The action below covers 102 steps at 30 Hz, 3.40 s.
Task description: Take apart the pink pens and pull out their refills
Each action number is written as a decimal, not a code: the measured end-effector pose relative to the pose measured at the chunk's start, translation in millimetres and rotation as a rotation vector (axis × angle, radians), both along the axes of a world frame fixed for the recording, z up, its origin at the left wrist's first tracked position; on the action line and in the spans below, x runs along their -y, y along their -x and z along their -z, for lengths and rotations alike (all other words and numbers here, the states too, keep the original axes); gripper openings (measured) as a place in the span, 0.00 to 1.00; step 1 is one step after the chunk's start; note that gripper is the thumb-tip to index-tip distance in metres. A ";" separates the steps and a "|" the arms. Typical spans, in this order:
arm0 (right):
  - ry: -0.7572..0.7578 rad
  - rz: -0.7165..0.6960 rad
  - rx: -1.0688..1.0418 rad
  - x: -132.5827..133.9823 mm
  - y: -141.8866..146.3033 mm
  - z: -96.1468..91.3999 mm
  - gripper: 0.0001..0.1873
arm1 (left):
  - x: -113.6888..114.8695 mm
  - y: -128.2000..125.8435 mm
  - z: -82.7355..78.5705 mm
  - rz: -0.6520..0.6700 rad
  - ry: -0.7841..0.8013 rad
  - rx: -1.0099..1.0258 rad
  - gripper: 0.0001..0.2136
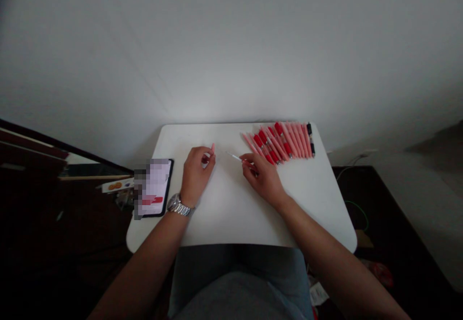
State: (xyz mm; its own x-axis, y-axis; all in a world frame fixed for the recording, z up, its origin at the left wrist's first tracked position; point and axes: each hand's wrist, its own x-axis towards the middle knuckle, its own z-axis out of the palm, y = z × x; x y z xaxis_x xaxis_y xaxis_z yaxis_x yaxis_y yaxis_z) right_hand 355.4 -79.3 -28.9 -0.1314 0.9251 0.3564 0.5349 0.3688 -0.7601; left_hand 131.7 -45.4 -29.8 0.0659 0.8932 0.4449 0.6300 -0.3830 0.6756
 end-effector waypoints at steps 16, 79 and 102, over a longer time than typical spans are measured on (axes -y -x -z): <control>0.007 -0.003 0.004 0.0 -0.9 0.6 0.11 | -3.6 1.6 5.3 0.033 0.062 -0.005 0.03; 0.012 -0.078 0.036 2.8 1.9 -2.5 0.11 | 11.5 -15.5 -9.1 0.409 0.415 0.713 0.12; -0.066 -0.111 0.064 0.6 2.0 -3.5 0.07 | 12.4 -18.5 -8.2 0.407 0.412 0.705 0.11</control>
State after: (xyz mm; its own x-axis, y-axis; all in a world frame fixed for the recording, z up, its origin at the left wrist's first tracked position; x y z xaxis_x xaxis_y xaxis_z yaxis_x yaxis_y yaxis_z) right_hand 353.4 -79.9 -25.4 -0.2565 0.8781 0.4039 0.5344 0.4770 -0.6978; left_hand 150.2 -57.8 -21.6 0.2447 0.9574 0.1529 -0.1121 -0.1287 0.9853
